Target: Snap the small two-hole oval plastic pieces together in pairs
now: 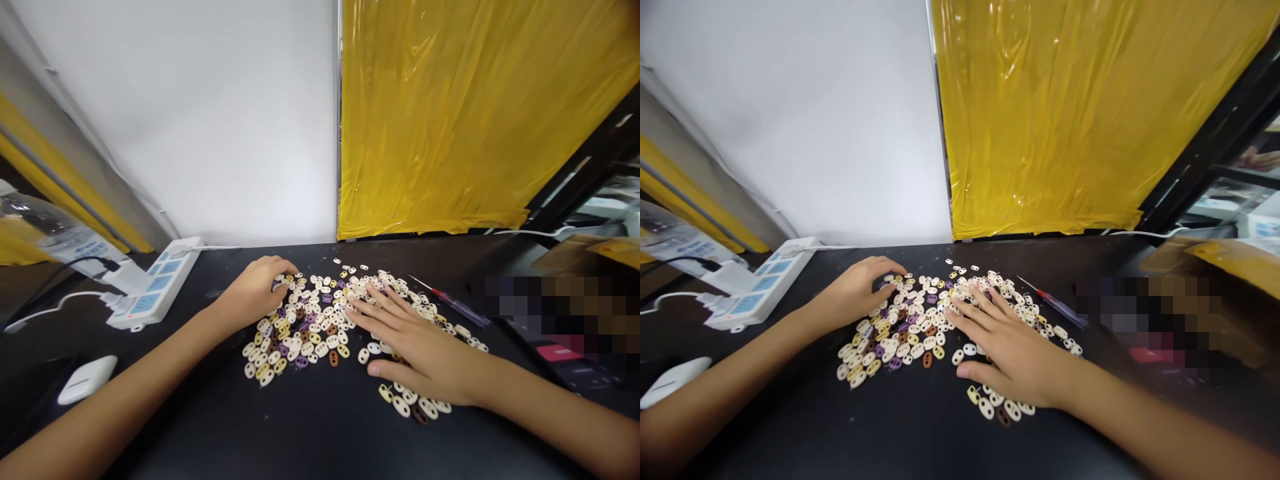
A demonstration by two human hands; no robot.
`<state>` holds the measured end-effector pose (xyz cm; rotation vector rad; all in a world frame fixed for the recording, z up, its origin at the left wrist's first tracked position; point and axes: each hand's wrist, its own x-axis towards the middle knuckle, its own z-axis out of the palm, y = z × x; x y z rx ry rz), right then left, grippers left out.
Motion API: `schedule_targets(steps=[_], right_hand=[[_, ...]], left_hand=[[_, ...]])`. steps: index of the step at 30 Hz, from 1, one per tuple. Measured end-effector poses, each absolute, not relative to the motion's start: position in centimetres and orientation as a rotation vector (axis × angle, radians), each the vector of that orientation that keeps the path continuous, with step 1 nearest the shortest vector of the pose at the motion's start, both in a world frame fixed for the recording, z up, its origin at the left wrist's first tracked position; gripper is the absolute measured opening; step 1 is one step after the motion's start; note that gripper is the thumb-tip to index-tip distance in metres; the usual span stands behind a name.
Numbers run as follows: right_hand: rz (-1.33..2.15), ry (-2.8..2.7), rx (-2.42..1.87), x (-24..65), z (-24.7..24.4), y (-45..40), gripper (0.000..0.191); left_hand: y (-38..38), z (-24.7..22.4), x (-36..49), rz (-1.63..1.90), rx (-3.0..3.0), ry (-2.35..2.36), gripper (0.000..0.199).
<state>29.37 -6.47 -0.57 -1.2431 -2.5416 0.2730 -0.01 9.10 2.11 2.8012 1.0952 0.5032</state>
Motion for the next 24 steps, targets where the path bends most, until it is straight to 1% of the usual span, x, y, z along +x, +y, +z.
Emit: schedule_targets(steps=[7, 15, 19, 24], right_hand=[[0.398, -2.567, -1.327, 29.1, 0.5, -6.5, 0.069], [0.385, -2.470, -1.307, 29.4, 0.4, -6.1, 0.063], [0.384, -2.488, -1.336, 29.5, 0.1, -5.9, 0.064], [0.327, -2.518, -1.365, 29.7, -0.1, -5.9, 0.066]], left_hand=[[9.6, 2.3, -0.1, 0.450, 2.784, 1.114, 0.034], [8.9, 3.1, 0.3, 0.375, 2.791, 1.101, 0.025], [9.1, 2.9, 0.3, 0.335, 2.783, 1.078, 0.026], [9.2, 2.3, 0.6, 0.336, 2.766, 1.056, 0.023]])
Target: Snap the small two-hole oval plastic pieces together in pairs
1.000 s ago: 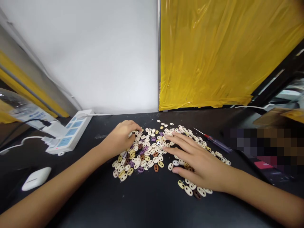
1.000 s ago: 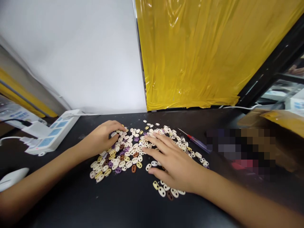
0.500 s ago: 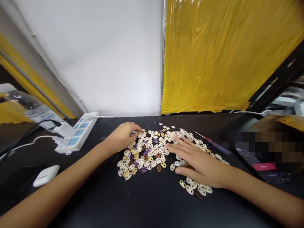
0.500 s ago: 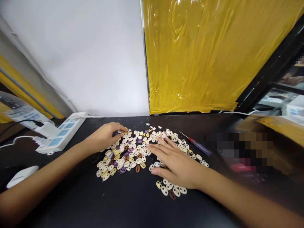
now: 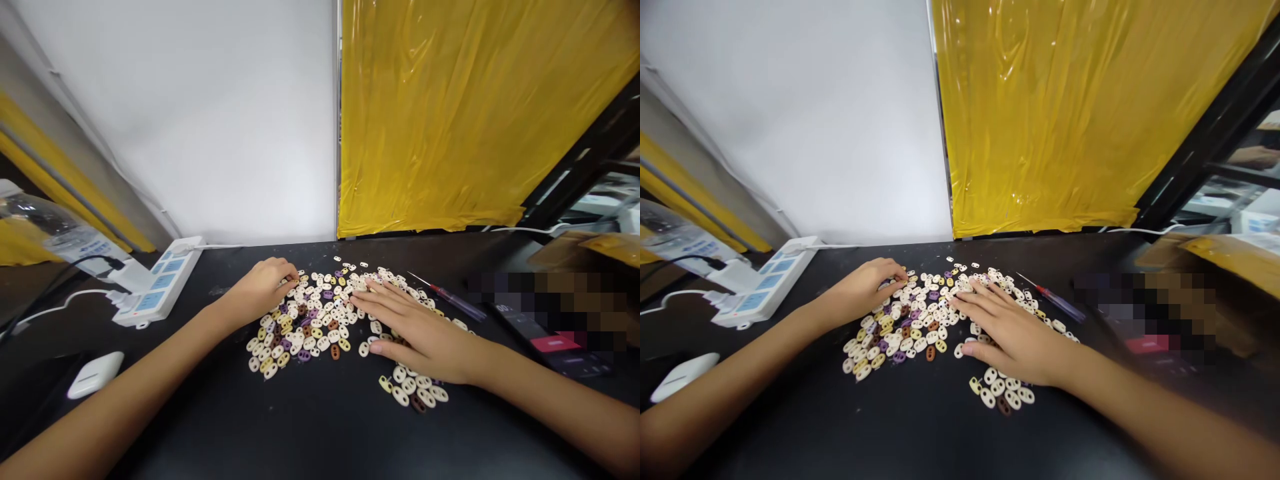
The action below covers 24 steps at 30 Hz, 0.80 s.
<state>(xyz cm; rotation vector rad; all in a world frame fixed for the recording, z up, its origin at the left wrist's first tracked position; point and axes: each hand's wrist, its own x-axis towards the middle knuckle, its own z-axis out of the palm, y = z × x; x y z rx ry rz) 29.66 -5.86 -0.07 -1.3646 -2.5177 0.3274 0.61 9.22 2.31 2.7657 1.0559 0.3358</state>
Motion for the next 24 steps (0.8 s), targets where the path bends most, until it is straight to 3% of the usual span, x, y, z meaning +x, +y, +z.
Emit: schedule_targets(steps=[9, 13, 19, 24], right_hand=[[0.213, -2.506, -1.347, 29.9, -0.4, -5.8, 0.064], [0.165, -2.478, -1.403, 29.9, -0.6, -5.6, 0.065], [0.197, -2.445, -1.414, 30.1, -0.9, -5.3, 0.064], [0.190, -2.450, -1.380, 30.1, -1.0, -5.2, 0.064]], left_hand=[[6.6, 2.6, 1.7, 0.533, 2.740, 0.896, 0.017], [5.3, 3.3, 2.3, 0.605, 2.727, 0.752, 0.023], [0.7, 3.2, 4.1, 0.520, 2.668, 0.530, 0.021], [-2.0, 2.5, 5.6, 0.549, 2.179, 0.494, 0.008]])
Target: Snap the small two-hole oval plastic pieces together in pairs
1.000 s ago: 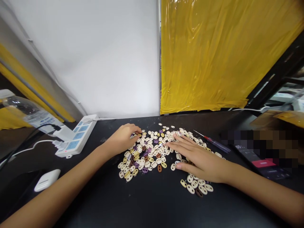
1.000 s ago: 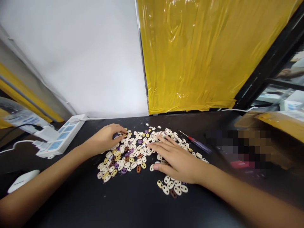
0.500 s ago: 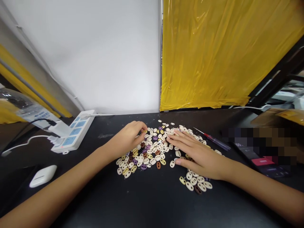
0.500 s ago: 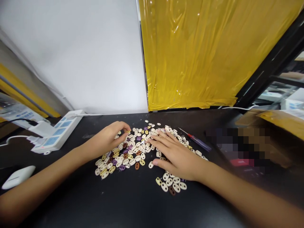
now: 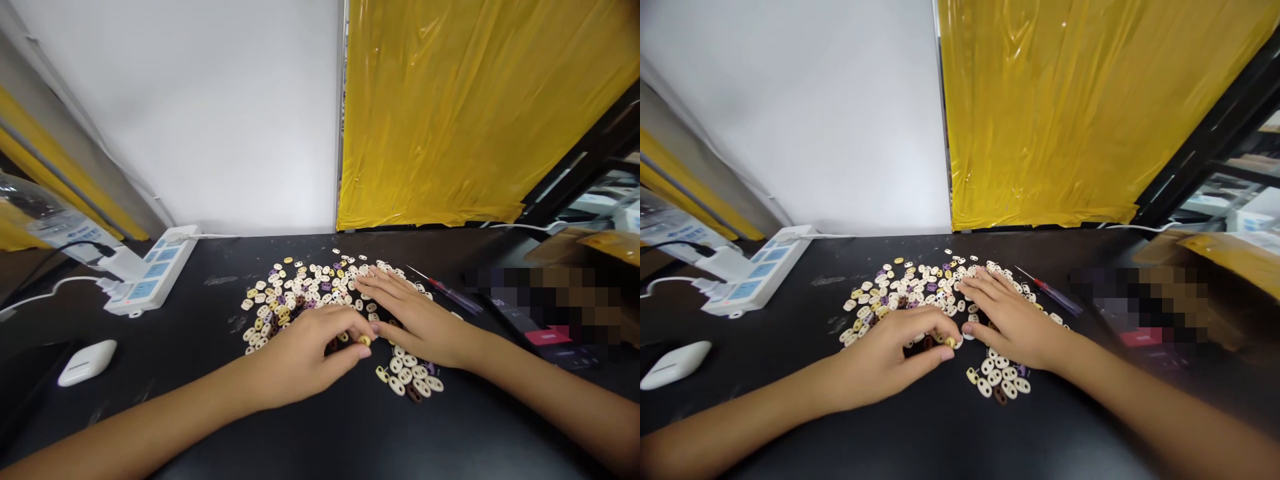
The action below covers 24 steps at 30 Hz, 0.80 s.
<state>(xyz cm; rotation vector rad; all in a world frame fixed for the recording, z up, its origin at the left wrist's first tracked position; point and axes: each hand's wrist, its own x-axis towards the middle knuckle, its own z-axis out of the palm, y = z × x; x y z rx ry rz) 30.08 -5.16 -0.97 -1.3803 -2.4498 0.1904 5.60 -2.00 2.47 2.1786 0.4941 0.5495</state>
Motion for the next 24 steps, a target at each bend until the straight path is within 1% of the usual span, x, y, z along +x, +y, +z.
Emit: schedule_targets(steps=[2, 6, 9, 12, 15, 17, 19, 24], right_hand=[[0.187, -2.443, -1.383, 30.0, -0.9, -5.2, 0.063], [0.156, -2.431, -1.392, 29.9, -0.9, -5.2, 0.061], [0.120, -2.403, -1.369, 29.9, -1.0, -5.1, 0.057], [0.080, -2.366, -1.316, 30.0, -1.1, -4.9, 0.051], [0.031, -2.329, -1.262, 30.1, -0.9, -4.6, 0.046], [-0.005, -2.301, -1.258, 30.2, -0.6, -4.5, 0.044], [-0.030, -2.269, -1.268, 30.2, -0.2, -4.3, 0.041], [-0.070, -2.169, -1.286, 30.2, 0.9, -3.5, 0.035]], left_hand=[[-1.5, 2.1, 5.8, 0.637, 1.903, 0.595, 0.005], [0.4, 1.7, 5.6, 0.732, 1.679, 0.670, 0.019], [0.4, 1.6, 5.7, 0.730, 1.576, 0.668, 0.024], [-1.7, 1.2, 6.1, 0.701, 1.518, 0.635, 0.021], [-4.5, 0.2, 6.5, 0.579, 1.423, 0.545, 0.014], [-5.9, -0.4, 6.5, 0.497, 1.512, 0.493, 0.012], [-6.4, -0.7, 6.4, 0.451, 1.653, 0.443, 0.014], [-6.0, -0.8, 6.1, 0.466, 1.697, 0.424, 0.016]])
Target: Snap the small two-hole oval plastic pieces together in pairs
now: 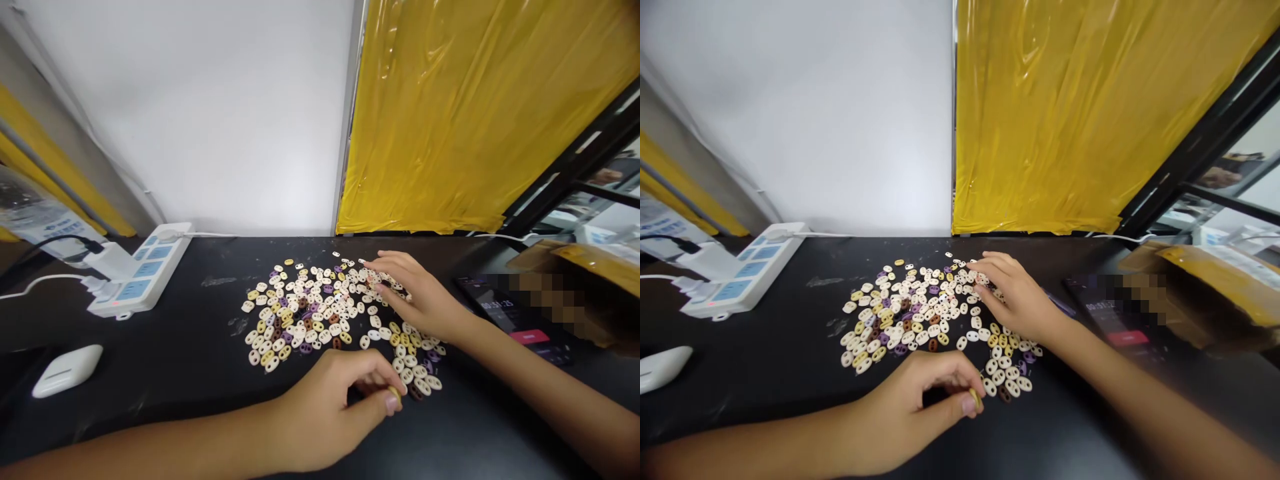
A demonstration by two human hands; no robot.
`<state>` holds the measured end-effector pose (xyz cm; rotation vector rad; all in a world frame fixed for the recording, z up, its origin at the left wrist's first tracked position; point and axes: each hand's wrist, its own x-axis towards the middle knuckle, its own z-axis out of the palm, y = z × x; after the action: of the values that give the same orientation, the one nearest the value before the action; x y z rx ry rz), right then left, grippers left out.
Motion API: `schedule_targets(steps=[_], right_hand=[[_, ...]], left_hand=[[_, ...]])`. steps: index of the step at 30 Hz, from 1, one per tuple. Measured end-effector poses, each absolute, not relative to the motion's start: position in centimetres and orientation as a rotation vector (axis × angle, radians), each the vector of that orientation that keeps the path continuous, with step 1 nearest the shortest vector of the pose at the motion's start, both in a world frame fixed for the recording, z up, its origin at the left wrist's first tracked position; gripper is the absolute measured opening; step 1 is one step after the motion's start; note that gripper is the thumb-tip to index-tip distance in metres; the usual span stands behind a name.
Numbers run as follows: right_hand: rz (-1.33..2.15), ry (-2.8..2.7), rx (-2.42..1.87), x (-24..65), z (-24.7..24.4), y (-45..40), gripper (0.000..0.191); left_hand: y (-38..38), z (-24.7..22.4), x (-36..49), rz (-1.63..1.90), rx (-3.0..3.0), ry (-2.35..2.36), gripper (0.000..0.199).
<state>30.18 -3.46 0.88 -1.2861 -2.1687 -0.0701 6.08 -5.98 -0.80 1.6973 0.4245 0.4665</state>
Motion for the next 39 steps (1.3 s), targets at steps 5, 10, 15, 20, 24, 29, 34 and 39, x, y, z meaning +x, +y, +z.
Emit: schedule_targets(steps=[5, 10, 15, 20, 24, 29, 34, 39], right_hand=[[-0.015, -2.212, -1.375, 30.1, 1.8, -1.2, 0.031], [0.008, -2.230, -1.441, 29.2, 2.4, 2.5, 0.028], [0.035, -2.257, -1.511, 27.8, 1.8, 4.7, 0.021], [0.036, -2.248, -1.557, 27.9, 0.8, 4.4, 0.014], [0.052, -2.240, -1.553, 28.1, 0.7, 3.7, 0.011], [0.053, -2.162, -1.541, 28.1, 1.2, 3.4, 0.009], [0.097, -2.028, -1.550, 27.8, 1.8, 3.0, 0.005], [0.135, -2.116, -1.493, 26.9, 1.6, 2.5, 0.021]], left_hand=[[-5.2, -1.1, 6.3, 0.414, 1.569, 0.406, 0.012], [-4.2, -1.3, 6.4, 0.311, 1.492, 0.369, 0.010], [-4.0, -1.2, 6.3, 0.277, 1.510, 0.352, 0.009], [-4.1, -1.0, 6.2, 0.270, 1.565, 0.334, 0.008], [-4.1, -1.0, 6.2, 0.284, 1.617, 0.326, 0.009], [-4.2, -0.9, 6.2, 0.300, 1.678, 0.318, 0.010], [-4.2, -0.9, 6.3, 0.321, 1.741, 0.318, 0.010], [-4.2, -1.3, 6.6, 0.372, 1.803, 0.305, 0.011]])
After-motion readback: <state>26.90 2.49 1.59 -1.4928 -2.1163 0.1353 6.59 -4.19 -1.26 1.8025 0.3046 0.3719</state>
